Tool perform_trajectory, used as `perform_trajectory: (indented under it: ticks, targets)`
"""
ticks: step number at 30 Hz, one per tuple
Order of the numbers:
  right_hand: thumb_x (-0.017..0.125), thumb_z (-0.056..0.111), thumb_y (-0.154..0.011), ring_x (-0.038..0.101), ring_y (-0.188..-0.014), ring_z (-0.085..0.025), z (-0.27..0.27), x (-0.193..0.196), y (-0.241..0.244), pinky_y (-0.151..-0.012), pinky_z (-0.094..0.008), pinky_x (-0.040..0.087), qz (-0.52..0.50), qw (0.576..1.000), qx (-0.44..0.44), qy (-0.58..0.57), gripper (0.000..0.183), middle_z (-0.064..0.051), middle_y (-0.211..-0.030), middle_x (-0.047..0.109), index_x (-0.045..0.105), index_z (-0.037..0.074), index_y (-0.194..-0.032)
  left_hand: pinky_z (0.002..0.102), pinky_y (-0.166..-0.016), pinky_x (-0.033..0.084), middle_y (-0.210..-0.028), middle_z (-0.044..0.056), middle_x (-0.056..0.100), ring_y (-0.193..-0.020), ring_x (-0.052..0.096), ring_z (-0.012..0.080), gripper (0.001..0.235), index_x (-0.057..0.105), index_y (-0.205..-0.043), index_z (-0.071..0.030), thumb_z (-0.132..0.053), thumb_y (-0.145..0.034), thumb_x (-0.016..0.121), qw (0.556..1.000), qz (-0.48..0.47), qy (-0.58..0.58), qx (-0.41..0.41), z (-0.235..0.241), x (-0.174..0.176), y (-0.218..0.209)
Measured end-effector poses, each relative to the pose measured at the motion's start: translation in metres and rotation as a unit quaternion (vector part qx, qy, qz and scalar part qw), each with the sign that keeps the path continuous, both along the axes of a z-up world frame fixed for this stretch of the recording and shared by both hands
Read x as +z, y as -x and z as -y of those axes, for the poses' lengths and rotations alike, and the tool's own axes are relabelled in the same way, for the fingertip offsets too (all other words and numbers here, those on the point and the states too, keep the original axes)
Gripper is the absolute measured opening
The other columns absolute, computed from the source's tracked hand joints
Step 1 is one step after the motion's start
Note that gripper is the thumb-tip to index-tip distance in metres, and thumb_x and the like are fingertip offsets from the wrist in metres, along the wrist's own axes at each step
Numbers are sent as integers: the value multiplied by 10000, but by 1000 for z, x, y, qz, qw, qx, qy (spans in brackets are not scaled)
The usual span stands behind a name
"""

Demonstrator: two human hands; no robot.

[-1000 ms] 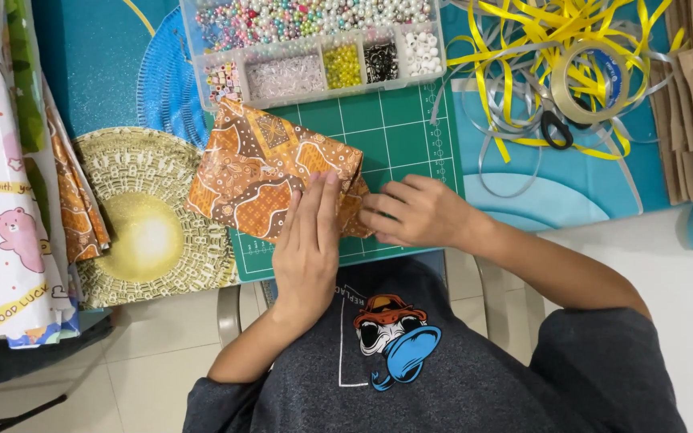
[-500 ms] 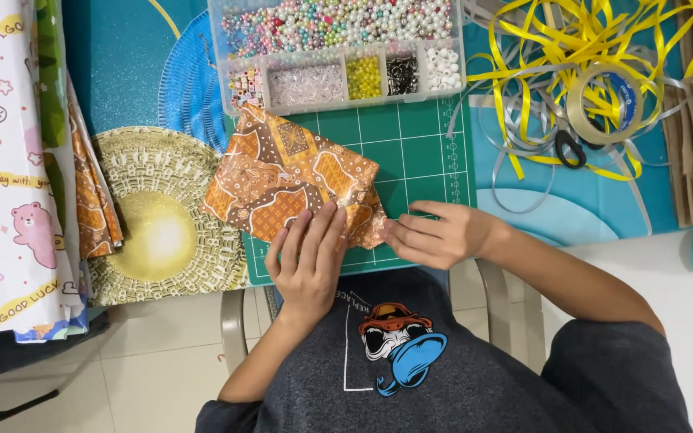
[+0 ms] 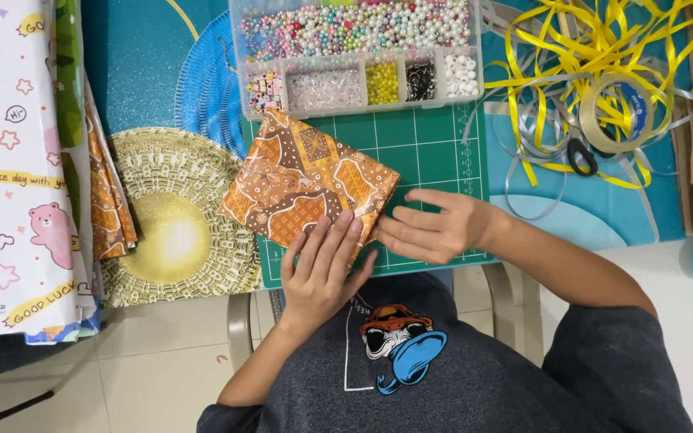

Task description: Wrapping a small gift box with patterned paper and tying a yellow ribbon around it.

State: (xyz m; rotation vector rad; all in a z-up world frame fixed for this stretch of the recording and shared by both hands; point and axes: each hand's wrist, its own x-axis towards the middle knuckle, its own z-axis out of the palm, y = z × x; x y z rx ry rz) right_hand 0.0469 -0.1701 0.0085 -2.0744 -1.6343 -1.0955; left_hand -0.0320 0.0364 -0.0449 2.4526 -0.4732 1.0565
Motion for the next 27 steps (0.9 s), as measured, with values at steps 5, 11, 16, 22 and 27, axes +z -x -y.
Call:
perform_trajectory:
  ticks: [5,11,16,22,27]
  targets:
    - [600,204,-1020,644,-777,-114,-1,-8,-6,-825,-307,617,19,1000,-7,-1,277,37,-843,752,750,186,-788,357,-1054,498,-1206,-69,767,-1104,714,161,305,780,-1218,-242,-271,-917,738,999,36,-9,22,3,-21,-1]
    - [793,459,-863,667,-1021,-149,15,-19,-13,-903,-360,593,-112,992,-53,-33,316,58,-1099,727,716,216,-1049,333,-1024,504,-1144,-103,781,-1057,724,136,265,804,-1155,-281,-294,-894,759,997,61,5,40,6,-28,-3]
    - [619,514,-963,614,-1313,-207,4,-14,-40,-1110,-404,505,-198,978,-57,22,548,6,-1419,649,628,161,-1383,332,-1028,503,-1150,-102,780,-1071,721,135,256,801,-1155,-275,-297,-904,758,998,46,9,41,5,-29,-1]
    - [603,326,-1027,681,-1214,-361,-2,-26,-52,-994,-447,597,-293,952,74,-56,377,-83,-1373,677,714,84,-1294,311,-998,523,-1109,-106,788,-1028,727,131,226,808,-1132,-270,-285,-914,749,998,56,12,41,5,-19,-5]
    - [584,278,-1045,689,-1189,-395,-3,-31,-50,-959,-444,612,-281,954,78,-68,354,-127,-1361,675,727,37,-1261,307,-937,563,-1004,-106,797,-954,743,130,183,833,-1040,-268,-327,-873,789,997,49,32,47,7,-13,-8]
